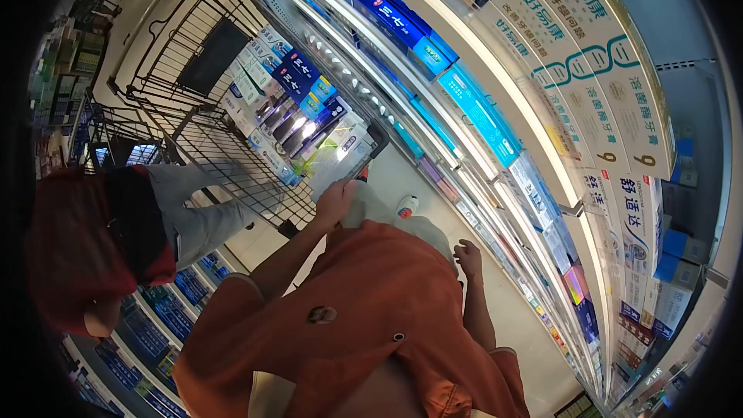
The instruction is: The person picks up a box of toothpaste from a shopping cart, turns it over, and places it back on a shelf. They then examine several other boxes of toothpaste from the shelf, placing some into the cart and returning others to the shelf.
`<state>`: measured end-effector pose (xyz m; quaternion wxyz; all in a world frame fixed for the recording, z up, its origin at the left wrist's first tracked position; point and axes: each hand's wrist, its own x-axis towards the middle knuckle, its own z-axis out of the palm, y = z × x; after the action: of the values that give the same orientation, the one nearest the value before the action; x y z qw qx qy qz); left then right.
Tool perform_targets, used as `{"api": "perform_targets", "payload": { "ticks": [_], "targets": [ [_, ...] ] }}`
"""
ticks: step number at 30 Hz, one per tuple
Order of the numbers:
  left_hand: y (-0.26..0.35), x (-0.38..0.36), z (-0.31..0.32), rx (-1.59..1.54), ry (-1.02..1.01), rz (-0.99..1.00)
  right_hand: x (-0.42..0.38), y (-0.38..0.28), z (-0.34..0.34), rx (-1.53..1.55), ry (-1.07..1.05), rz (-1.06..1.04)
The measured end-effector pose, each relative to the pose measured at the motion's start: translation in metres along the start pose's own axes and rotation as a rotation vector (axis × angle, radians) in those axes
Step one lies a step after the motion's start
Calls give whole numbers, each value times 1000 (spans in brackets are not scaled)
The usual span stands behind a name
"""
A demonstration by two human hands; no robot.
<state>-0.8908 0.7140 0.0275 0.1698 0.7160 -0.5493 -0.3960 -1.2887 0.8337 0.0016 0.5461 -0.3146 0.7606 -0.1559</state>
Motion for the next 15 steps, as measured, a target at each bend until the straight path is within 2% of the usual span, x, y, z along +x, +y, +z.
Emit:
{"api": "perform_targets", "payload": {
  "ticks": [5,8,15],
  "targets": [
    [9,-12,20,94,113,19,-12,59,-53,-29,18,-1],
    [13,-19,24,126,90,-11,-16,84,-68,5,0,23],
    [20,-45,32,108,14,-48,-13,91,-72,-18,-69,30]
  ]
}}
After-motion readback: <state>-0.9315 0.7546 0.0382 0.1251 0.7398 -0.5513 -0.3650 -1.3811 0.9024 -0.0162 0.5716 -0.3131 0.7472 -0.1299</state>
